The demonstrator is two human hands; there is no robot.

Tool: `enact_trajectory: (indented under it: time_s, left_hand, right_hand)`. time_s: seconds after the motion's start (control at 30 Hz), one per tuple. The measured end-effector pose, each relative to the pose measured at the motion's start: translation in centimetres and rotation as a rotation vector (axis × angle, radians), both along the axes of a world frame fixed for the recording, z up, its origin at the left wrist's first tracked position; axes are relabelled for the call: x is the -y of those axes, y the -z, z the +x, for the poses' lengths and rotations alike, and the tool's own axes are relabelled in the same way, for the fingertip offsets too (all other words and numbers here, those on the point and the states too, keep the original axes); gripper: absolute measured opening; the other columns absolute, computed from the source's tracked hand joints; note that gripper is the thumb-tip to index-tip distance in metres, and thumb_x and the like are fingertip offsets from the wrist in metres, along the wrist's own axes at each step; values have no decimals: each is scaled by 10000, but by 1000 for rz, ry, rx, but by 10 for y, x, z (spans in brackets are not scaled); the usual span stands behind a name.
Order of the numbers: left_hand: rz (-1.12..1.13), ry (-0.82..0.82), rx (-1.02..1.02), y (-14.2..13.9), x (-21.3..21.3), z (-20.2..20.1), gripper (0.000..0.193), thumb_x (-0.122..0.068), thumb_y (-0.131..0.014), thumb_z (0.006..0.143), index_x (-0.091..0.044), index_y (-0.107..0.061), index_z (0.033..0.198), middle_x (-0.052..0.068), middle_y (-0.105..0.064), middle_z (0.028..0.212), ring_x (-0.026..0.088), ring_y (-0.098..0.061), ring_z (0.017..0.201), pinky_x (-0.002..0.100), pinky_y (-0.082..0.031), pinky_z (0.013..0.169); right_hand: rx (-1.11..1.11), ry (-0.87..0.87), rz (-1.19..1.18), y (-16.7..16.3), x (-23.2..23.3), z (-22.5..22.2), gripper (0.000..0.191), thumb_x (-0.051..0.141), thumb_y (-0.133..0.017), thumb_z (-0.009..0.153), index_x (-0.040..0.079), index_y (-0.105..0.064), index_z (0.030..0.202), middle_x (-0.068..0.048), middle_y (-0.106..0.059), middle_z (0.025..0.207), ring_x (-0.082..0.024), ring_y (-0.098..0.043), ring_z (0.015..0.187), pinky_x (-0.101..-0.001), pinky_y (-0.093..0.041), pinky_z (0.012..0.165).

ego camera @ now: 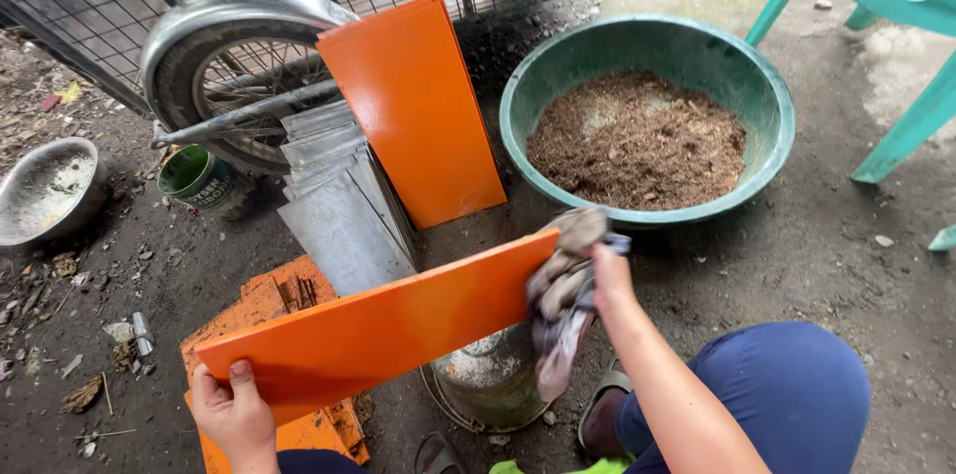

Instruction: The person wipes the surface of orange rectangular boards using a cloth. They pick up each board from a stack, wipe it, and place it against a vertical stack. The person repeats this process for multiple boards.

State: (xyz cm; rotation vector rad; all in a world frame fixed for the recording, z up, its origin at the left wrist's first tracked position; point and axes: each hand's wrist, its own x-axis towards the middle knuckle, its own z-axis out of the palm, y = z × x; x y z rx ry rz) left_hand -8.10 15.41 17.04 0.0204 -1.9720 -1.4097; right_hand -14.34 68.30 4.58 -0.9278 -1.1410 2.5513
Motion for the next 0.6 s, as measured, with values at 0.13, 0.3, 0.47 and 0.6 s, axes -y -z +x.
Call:
enact_trajectory:
  time_s: [0.13,0.3,0.47,0.6]
  left_hand:
    - [47,57,-33,-8,-7,0,244,-240,-649,1134,-14,-571,1183,2,-615,1079,76,-547,967,234,-441,869]
    - [63,53,-36,-8,-7,-5,237,-231,-652,1155,-14,-558,1171,13,-624,1050,91,-551,973,241,-445,887]
    - [60,58,-80,-1,-4,-9,208,-205,-618,1149,-21,-566,1231,11,-634,1150,85,-571,1043,227,-453,950]
    - [14,-15,17,2,-5,-20,198,-189,-640,1151,-16,-578,1078,19,-621,1013,84,-543,910,254,-447,841]
  right_hand:
    - [-202,-165,258,-10,-27,-3,271,94,-633,767,-12,-725,998,-123,-743,945,-252,-705,836,-392,-573,774]
    - [-183,-429,527,10,29,4,378,88,-735,693,4,-732,1061,-57,-758,996,-174,-695,904,-333,-566,824]
    - [24,-513,769,29,77,27,448,219,-818,736,39,-711,1132,-66,-759,1058,-151,-702,971,-324,-545,852]
    - [210,-602,790,21,69,25,456,192,-784,693,49,-704,1119,-98,-762,1057,-197,-715,967,-349,-550,847]
